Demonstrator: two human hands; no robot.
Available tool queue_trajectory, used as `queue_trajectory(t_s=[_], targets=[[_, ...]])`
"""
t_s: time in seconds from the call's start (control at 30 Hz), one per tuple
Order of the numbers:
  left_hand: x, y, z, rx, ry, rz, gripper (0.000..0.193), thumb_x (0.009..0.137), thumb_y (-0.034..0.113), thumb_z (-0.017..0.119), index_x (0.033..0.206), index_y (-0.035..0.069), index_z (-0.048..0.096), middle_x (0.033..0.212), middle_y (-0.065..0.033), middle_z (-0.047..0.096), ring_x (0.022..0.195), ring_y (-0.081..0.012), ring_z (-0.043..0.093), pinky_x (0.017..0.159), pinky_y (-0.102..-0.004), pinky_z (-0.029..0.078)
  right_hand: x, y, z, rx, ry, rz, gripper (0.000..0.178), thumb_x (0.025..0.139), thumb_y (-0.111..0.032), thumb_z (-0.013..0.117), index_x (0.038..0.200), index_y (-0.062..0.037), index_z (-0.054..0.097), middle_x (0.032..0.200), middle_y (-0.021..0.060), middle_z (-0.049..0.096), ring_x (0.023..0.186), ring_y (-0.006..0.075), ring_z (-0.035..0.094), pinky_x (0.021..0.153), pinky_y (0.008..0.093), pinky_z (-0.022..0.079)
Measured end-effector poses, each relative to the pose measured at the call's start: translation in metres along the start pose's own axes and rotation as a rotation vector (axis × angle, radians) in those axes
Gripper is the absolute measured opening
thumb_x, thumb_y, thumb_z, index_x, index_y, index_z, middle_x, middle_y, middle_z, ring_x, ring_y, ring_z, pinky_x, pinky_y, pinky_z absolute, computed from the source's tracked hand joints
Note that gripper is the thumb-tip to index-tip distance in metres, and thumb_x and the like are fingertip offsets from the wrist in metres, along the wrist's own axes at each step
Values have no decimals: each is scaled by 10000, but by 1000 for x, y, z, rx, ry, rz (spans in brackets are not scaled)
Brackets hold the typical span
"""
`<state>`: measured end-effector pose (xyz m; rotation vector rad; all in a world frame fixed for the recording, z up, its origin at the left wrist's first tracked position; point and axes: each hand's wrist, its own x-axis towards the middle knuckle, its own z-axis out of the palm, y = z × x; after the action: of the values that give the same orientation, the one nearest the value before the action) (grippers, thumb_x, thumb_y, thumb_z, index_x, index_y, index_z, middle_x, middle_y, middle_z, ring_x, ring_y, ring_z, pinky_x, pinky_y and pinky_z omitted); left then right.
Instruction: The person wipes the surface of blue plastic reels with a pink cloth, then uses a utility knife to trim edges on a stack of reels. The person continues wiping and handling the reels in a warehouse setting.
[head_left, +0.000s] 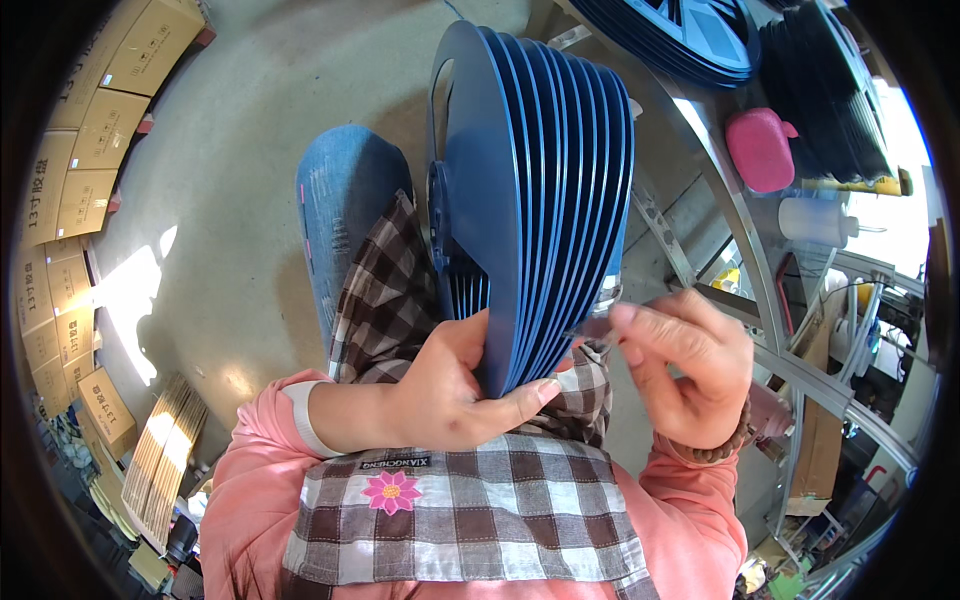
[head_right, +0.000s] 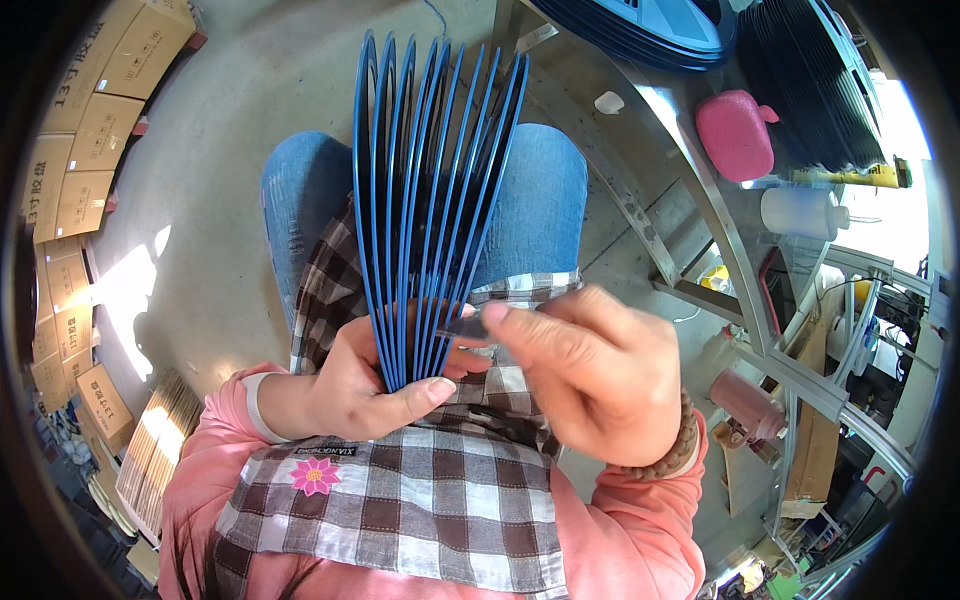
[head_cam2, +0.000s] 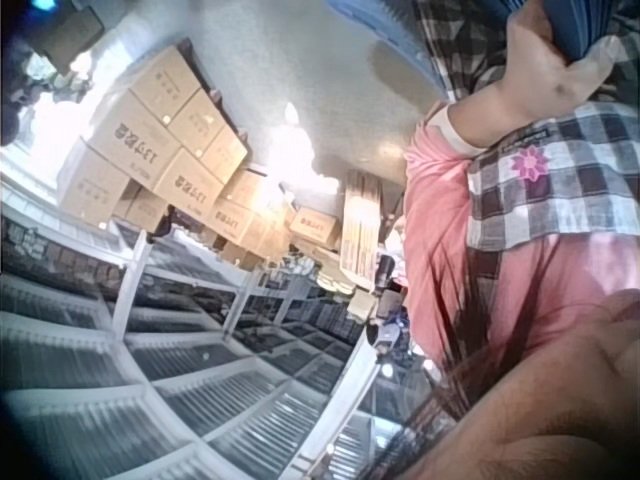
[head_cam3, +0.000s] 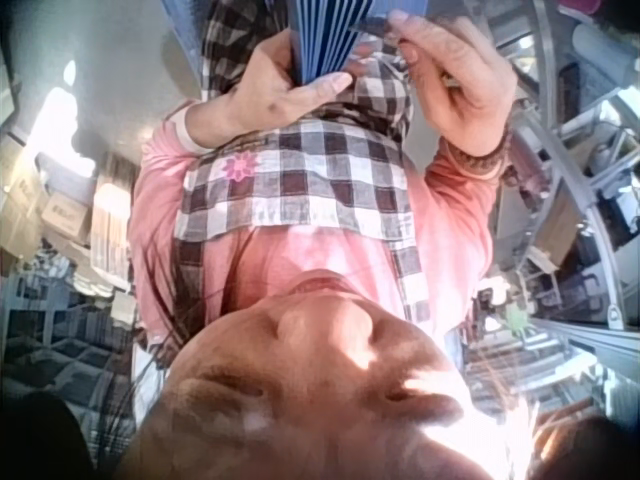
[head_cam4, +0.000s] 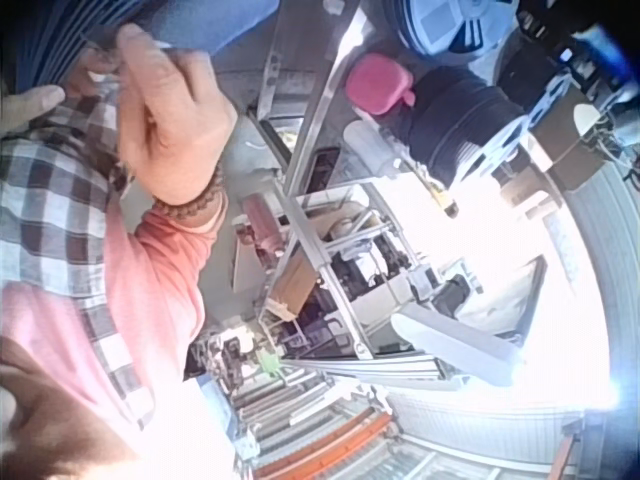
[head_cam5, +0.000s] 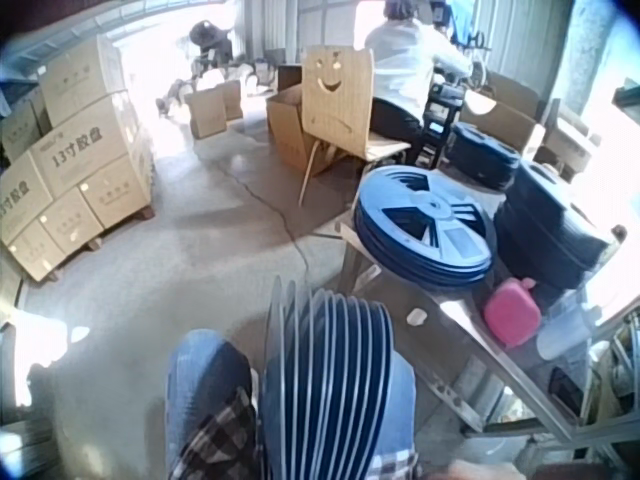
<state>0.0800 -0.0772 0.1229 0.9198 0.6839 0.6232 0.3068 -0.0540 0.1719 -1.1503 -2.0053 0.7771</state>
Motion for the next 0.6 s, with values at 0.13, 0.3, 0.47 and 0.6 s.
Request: queue_trajectory(t_s=[0.13,0.3,0.47,0.6], targets=[[3,-2,-2,97,-15,158,555,893,-26,605,1398,-16,375,1288,-192,582,1184,-259,593,965,-371,513,-3,-7,-10,10,-233,32,346,723,113,654,1038,-14,715,747,95,628,597,155,610,532,245,462],[-1,-2,-2,24,-19,48,551,902,-14,600,1403,-8,371,1308,-203,571,1188,-262,592,983,-379,499,5,-1,-4,31,43,-3,440,712,156,639,1109,-22,706,753,65,630,601,136,625,531,242,480],[1,1,-1,29,-11,50,537,906,-13,591,1398,-8,375,1322,-214,562,1188,-271,592,995,-390,488,15,-2,-2,15,55,27,430,720,144,640,1107,-32,709,755,70,630,598,141,623,526,247,476],[-1,-5,-2,18,-19,38,543,902,-22,591,1401,-10,378,1336,-207,552,1192,-269,588,995,-388,490,14,0,-2,0,32,12,435,708,121,656,1106,-44,712,755,63,628,569,151,614,505,259,470]])
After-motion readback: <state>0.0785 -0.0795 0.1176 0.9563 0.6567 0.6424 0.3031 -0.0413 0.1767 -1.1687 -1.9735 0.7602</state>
